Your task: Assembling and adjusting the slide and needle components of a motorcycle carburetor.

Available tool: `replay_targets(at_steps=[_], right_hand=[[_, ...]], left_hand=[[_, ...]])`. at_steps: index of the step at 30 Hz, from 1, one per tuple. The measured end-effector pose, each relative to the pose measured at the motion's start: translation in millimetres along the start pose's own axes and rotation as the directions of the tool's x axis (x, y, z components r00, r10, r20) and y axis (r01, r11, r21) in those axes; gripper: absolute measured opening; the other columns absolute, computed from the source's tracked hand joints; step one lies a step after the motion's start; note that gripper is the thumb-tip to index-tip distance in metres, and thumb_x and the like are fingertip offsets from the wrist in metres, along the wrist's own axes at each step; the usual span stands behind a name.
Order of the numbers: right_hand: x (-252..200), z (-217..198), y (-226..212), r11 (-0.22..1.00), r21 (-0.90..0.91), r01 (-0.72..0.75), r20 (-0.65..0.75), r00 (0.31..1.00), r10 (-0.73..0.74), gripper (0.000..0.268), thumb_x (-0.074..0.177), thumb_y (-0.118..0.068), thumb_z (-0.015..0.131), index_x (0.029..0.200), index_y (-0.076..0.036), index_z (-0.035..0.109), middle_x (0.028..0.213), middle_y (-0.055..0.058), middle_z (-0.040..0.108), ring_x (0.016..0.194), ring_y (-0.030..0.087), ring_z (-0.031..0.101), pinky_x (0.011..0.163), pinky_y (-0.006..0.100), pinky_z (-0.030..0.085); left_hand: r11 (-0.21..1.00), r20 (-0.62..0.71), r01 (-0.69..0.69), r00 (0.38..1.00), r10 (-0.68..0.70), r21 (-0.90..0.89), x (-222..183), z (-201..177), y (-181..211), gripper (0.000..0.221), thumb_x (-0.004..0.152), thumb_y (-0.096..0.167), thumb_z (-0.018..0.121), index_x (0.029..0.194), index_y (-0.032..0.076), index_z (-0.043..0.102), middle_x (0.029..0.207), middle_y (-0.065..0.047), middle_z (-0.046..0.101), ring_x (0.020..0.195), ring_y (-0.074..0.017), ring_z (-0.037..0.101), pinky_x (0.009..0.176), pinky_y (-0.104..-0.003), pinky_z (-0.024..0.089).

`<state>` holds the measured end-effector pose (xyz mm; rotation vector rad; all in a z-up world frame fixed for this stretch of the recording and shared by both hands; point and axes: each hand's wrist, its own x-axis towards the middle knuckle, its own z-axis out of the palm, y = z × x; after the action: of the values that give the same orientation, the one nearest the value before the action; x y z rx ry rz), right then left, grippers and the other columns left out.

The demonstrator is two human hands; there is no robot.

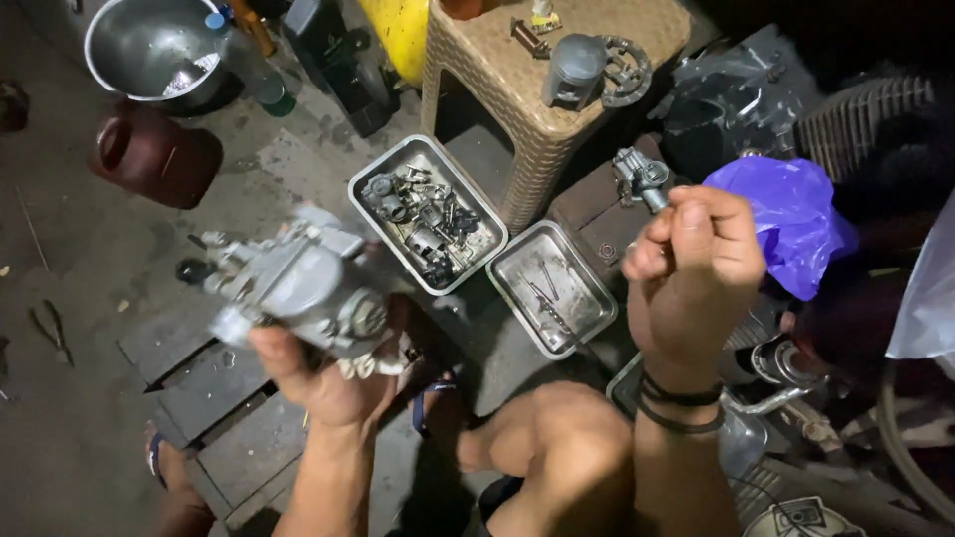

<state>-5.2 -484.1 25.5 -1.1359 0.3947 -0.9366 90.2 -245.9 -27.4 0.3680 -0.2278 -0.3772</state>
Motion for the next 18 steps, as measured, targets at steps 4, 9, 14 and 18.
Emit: replay_targets(at_steps=[4, 9, 14, 18], right_hand=[[-3.0, -6.0, -11.7, 0.995, -0.058, 0.081, -0.038, 0.996, -0.083, 0.01, 0.105, -0.007, 0.052, 0.099, -0.012, 0.059, 0.058, -0.008, 0.038, 0.041, 0.001, 0.029, 0.034, 0.021, 0.02], [-18.8, -20.3, -19.7, 0.953, -0.145, 0.268, 0.182, 0.954, -0.24, 0.017, 0.105, -0.023, 0.044, 0.096, -0.016, 0.057, 0.068, -0.01, 0.036, 0.061, 0.002, 0.028, 0.058, 0.02, 0.024], [-19.4, -21.0, -22.5, 0.75, -0.654, 0.093, 0.084, 0.995, -0.05, 0.017, 0.107, -0.016, 0.055, 0.11, 0.0, 0.06, 0.109, 0.007, 0.06, 0.088, 0.011, 0.056, 0.08, 0.023, 0.05], [-16.9, -12.9, -30.7, 0.644, -0.726, 0.241, 0.161, 0.97, -0.182, 0.034, 0.086, 0.021, 0.048, 0.116, 0.005, 0.053, 0.138, 0.02, 0.055, 0.096, 0.019, 0.059, 0.059, 0.021, 0.046]], left_hand=[[0.995, -0.003, 0.041, 0.999, -0.041, -0.094, -6.3, 16.4, 24.3, 0.096, 0.092, 0.043, 0.084, 0.164, 0.007, 0.033, 0.136, -0.02, 0.061, 0.118, -0.0262, 0.066, 0.097, -0.035, 0.061], [0.99, -0.161, -0.068, 0.983, 0.088, 0.125, -18.2, -4.0, 38.3, 0.09, 0.088, 0.053, 0.079, 0.156, 0.005, 0.043, 0.117, -0.017, 0.068, 0.074, -0.0152, 0.07, 0.047, -0.021, 0.053], [0.985, -0.253, -0.092, 0.959, 0.127, 0.144, -35.9, -15.7, 50.2, 0.079, 0.091, 0.055, 0.072, 0.151, 0.009, 0.05, 0.118, -0.013, 0.07, 0.085, -0.019, 0.074, 0.062, -0.027, 0.061], [0.983, -0.256, -0.099, 0.957, 0.137, 0.156, -42.0, -10.0, 59.0, 0.089, 0.088, 0.054, 0.076, 0.156, 0.008, 0.041, 0.119, -0.016, 0.067, 0.09, -0.02, 0.072, 0.063, -0.028, 0.062]])
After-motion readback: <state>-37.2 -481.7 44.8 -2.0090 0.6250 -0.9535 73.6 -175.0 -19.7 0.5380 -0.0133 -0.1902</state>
